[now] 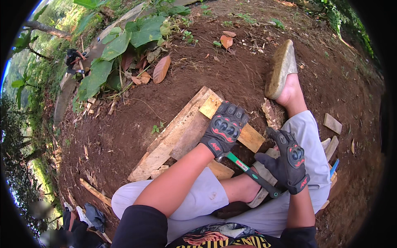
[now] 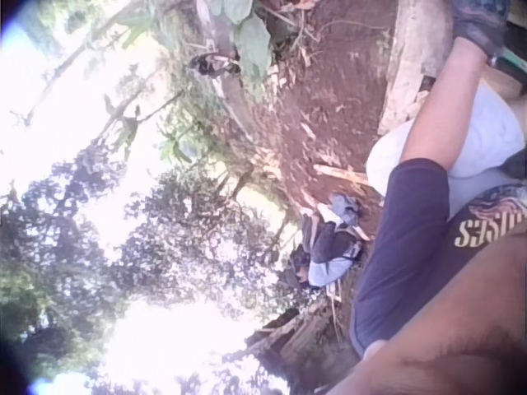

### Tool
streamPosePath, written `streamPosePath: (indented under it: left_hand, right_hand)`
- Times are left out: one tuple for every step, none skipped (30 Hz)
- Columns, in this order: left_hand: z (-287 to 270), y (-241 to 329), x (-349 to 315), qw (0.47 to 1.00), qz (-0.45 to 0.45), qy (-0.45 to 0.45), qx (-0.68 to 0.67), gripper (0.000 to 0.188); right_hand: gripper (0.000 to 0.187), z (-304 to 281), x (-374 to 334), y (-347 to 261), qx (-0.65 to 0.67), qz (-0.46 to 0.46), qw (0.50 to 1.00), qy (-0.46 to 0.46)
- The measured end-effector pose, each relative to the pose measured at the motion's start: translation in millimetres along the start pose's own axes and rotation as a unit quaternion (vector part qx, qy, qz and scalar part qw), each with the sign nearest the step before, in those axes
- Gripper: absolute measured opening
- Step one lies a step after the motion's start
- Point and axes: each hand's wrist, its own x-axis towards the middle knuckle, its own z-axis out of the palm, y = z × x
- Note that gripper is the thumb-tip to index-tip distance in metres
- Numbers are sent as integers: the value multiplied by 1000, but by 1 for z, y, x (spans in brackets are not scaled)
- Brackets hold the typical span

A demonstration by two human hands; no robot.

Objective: The person sits on the ground and uses a hammer to drive nails into a wooden frame. They repeatedly position the nails and strike them with the hammer to secure the wood pieces together.

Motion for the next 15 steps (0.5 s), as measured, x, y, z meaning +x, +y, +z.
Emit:
streamPosePath:
  left_hand:
    - [0, 0, 1, 1000, -3, -3, 3, 50]
    - [0, 1, 2, 1000, -8, -4, 8, 50]
    - [-1, 1, 1, 1000, -6, 15, 3, 44]
    - [-2, 1, 1, 1000, -10, 1, -8, 44]
    - [-2, 2, -1, 999, -20, -18, -17, 44]
    - [-4, 2, -3, 998, -30, -37, -27, 44]
    - [-5, 4, -5, 998, -38, -46, -18, 45]
    - [-2, 9, 0, 998, -28, -51, -18, 46]
    - [0, 11, 3, 999, -18, -48, -17, 45]
    - [0, 10, 1, 999, -23, -26, -10, 43]
    - [0, 10, -1, 1000, -25, -5, -3, 41]
    - [-2, 9, -5, 999, -35, 15, 6, 39]
    - [-3, 6, -7, 999, -49, -4, 13, 40]
    - [-2, 7, -5, 999, -45, 1, 14, 40]
    - [-1, 8, -2, 999, -42, 4, 15, 40]
  right_hand:
    - [80, 15, 17, 4, -19, -13, 1000, 1]
    - [88, 29, 30, 9, -39, -29, 999, 3]
    - [93, 45, 34, 16, -40, -21, 999, -10]
    - [99, 64, 33, 24, -38, -15, 999, -24]
    - [104, 79, 35, 25, -30, -14, 999, -43]
    - [102, 76, 42, 12, -42, 16, 996, -81]
    - [99, 82, 45, 10, -17, 34, 996, -82]
    - [97, 83, 39, 14, 2, 70, 995, -75]
    - [92, 86, 35, 16, -12, 66, 997, -46]
    - [91, 86, 36, 16, -11, 62, 997, -48]
    - [90, 85, 38, 14, -9, 61, 997, -49]
    - [89, 88, 41, 14, -6, 52, 997, -54]
    - [87, 97, 42, 19, -10, 42, 998, -45]
    - [85, 94, 42, 18, 3, 43, 998, -42]
    - [83, 90, 42, 15, 16, 43, 998, -38]
